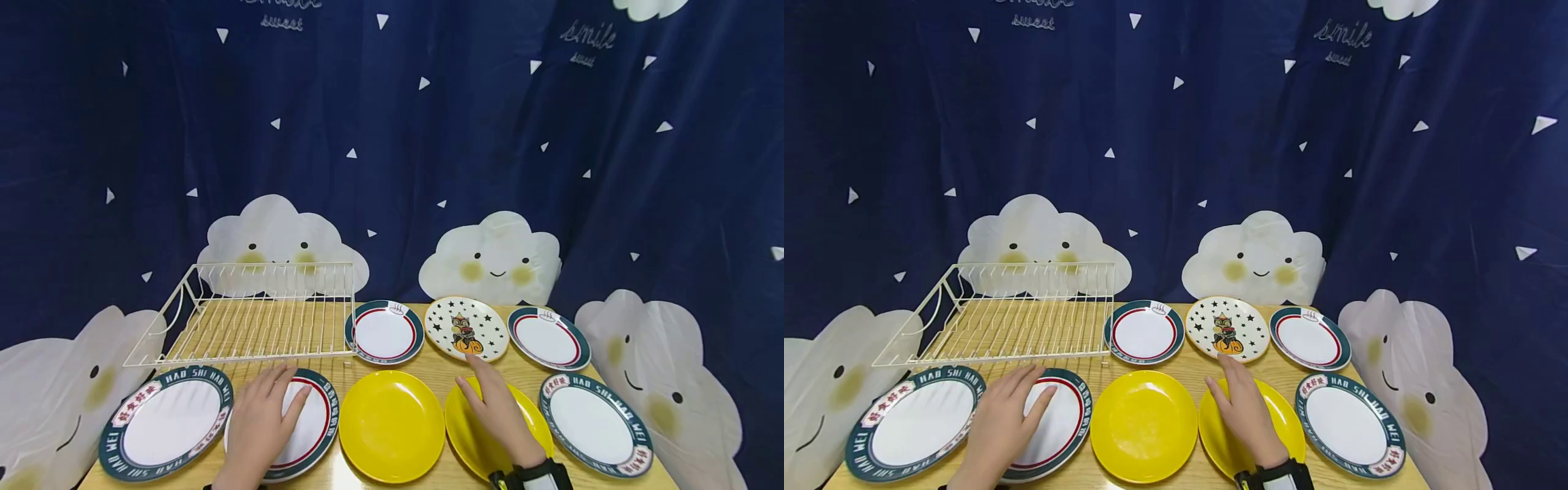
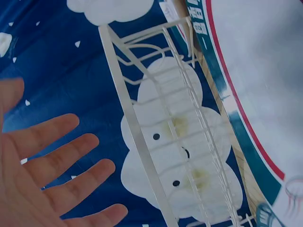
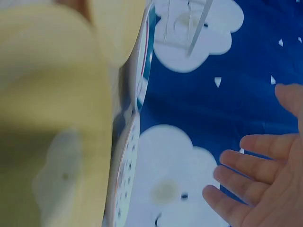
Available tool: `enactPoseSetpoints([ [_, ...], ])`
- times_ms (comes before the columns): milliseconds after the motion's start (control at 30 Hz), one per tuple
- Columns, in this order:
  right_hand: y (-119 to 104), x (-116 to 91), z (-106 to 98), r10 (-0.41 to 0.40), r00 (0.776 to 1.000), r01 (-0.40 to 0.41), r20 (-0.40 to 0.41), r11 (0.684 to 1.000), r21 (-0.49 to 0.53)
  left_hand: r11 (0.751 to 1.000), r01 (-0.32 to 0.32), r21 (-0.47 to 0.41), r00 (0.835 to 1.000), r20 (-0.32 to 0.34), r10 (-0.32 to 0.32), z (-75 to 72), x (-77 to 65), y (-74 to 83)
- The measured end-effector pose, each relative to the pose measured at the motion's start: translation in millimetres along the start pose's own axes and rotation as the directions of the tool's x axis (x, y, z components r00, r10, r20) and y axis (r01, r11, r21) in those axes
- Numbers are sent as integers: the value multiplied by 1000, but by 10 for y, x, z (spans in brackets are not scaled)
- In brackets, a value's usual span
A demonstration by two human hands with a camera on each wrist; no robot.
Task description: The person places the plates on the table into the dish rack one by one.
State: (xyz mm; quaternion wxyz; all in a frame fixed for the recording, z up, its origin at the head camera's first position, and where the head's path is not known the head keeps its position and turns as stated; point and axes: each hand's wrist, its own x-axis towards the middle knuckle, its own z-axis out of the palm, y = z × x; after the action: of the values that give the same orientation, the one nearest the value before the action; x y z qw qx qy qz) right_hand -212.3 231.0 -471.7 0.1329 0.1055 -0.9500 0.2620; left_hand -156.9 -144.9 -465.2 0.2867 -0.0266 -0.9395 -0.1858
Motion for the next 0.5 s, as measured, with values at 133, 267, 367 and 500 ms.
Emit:
enactPoseSetpoints([
  [133,-177,225,92,13,999,-16,52,998,59,999,11,-37,991,-136,-16,-44,-57,-96],
  [267,-394,503,211,-54,996,49,65,995,85,989,145,-25,986,-77,-146,-129,-105,-206],
  [367,-559,708,307,-125,989,118,80,989,84,961,277,19,960,42,-278,-216,-144,-294],
  [500,-749,937,431,-199,971,189,135,979,78,911,405,78,897,160,-412,-311,-214,-420],
])
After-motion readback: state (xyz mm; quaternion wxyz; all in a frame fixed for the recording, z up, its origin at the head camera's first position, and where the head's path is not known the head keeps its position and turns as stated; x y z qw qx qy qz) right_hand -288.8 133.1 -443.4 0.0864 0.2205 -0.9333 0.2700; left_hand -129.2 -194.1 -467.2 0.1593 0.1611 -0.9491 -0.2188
